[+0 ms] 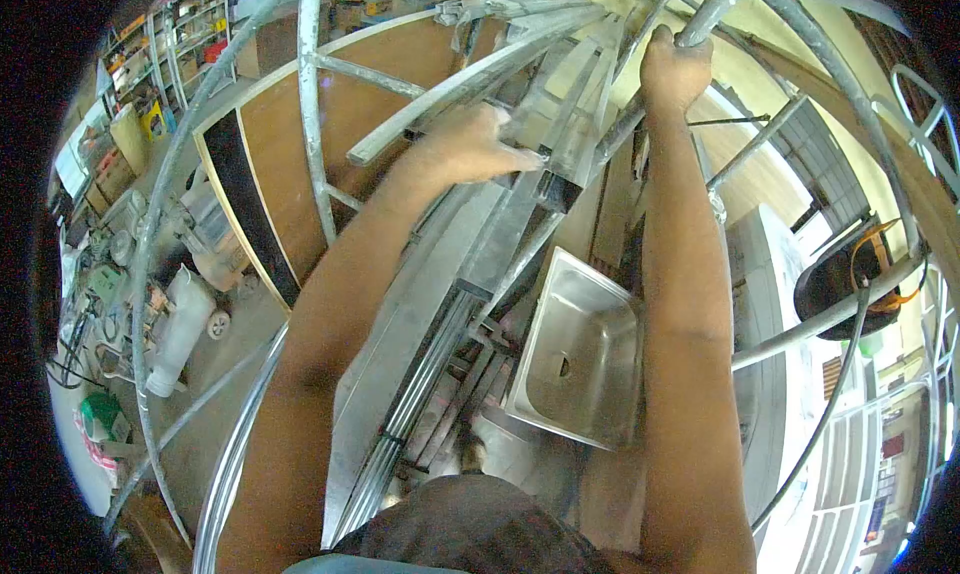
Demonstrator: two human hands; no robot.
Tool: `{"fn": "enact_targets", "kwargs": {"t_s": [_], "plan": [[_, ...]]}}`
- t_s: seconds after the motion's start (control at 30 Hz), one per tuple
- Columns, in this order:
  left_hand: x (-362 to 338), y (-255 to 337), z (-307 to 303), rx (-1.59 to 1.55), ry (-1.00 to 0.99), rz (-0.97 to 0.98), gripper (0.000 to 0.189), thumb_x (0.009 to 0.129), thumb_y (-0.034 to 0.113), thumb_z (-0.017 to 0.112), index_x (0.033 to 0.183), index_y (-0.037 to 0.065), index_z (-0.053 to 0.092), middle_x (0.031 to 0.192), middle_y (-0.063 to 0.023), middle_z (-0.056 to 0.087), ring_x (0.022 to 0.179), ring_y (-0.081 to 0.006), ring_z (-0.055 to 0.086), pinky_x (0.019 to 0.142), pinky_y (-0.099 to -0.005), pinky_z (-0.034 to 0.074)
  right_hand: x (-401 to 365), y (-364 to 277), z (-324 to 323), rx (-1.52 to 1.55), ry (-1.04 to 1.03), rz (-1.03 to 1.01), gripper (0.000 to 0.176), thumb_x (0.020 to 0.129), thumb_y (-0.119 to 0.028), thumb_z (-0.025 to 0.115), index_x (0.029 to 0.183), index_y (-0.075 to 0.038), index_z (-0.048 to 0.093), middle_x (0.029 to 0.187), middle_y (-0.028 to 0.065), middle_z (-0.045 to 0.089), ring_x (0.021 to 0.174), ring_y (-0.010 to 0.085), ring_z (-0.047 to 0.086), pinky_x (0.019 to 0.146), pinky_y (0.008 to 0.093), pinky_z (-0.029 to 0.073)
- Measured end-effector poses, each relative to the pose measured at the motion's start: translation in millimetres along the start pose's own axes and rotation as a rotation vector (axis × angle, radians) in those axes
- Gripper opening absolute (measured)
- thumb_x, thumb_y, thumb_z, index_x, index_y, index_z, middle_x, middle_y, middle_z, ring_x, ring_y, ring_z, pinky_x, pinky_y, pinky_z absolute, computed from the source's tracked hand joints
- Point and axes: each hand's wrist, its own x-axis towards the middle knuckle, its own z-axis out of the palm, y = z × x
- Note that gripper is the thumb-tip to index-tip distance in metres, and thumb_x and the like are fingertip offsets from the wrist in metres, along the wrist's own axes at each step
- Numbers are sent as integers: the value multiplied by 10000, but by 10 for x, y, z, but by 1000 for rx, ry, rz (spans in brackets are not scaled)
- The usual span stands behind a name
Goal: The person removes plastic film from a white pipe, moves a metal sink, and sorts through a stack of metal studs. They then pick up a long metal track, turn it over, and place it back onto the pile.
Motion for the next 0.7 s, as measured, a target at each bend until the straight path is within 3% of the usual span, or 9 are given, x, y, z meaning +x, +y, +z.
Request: {"fn": "enact_targets", "kwargs": {"t_s": [0.1, 0.2, 0.3, 0.4, 0.47, 0.57, 0.6, 0.67, 0.7], "plan": [[20, -14, -277, 48, -74, -82, 494, 627, 365, 664, 838, -80, 701, 899, -273, 679, 853, -358, 683, 792, -400, 537, 18, 42, 4, 32, -6, 3, 373, 724, -258, 675, 894, 57, 572, 862, 252, 650, 858, 429, 638, 815, 454, 488], [270, -111, -380, 194, -101, -24, 533, 663, 383, 672, 949, -66, 675, 804, -237, 683, 766, -325, 683, 734, -383, 536, 17, 72, 43, 95, 43, -65, 460, 712, -305, 748, 923, 77, 605, 886, 255, 661, 865, 396, 643, 821, 439, 477], [724, -125, -222, 148, -182, -93, 542, 678, 345, 669, 1007, -85, 663, 940, -263, 678, 855, -342, 678, 771, -387, 531, -10, 14, 0, 79, 5, -40, 452, 725, -298, 750, 927, 81, 606, 894, 254, 664, 884, 398, 644, 830, 442, 476], [986, -176, -10, 164, -133, -68, 526, 697, 321, 669, 1043, -76, 661, 1023, -265, 667, 925, -357, 668, 816, -395, 521, 90, 168, 87, 90, 9, -91, 365, 764, -246, 739, 910, 61, 608, 785, 178, 670, 732, 287, 649, 716, 380, 490], [1133, -237, 63, 152, -269, -16, 577, 717, 283, 665, 1178, -58, 609, 1136, -282, 627, 1058, -355, 625, 909, -395, 488, 63, 158, 92, 154, -4, -87, 278, 791, -195, 724, 883, 41, 610, 672, 98, 645, 605, 171, 601, 612, 307, 467], [1205, -291, 217, 123, -231, 21, 656, 726, 238, 657, 1311, -24, 521, 1252, -292, 563, 1170, -353, 562, 997, -384, 433, 70, 146, 79, 253, -49, -119, 264, 796, -194, 718, 866, 39, 616, 681, 100, 649, 618, 175, 609, 619, 310, 472], [1245, -346, 264, 119, -233, 15, 656, 726, 238, 657, 1311, -24, 521, 1252, -292, 563, 1170, -353, 562, 997, -384, 433, 59, 128, 72, 315, -90, -40, 262, 804, -204, 711, 862, 36, 624, 696, 102, 658, 628, 170, 613, 625, 305, 474], [1290, -401, 332, -50, -158, 218, 674, 675, 267, 684, 1267, -32, 560, 1244, -257, 585, 1121, -334, 596, 936, -391, 466, 49, 104, 41, 299, -92, -59, 262, 811, -205, 704, 870, 38, 627, 708, 109, 664, 637, 170, 618, 632, 303, 475], [1292, -405, 356, -49, -170, 214, 674, 675, 267, 684, 1267, -32, 560, 1244, -257, 585, 1121, -334, 596, 936, -391, 466, 43, 111, 34, 285, -90, -82, 262, 818, -206, 697, 878, 40, 629, 721, 117, 670, 647, 171, 622, 638, 300, 476]]}}
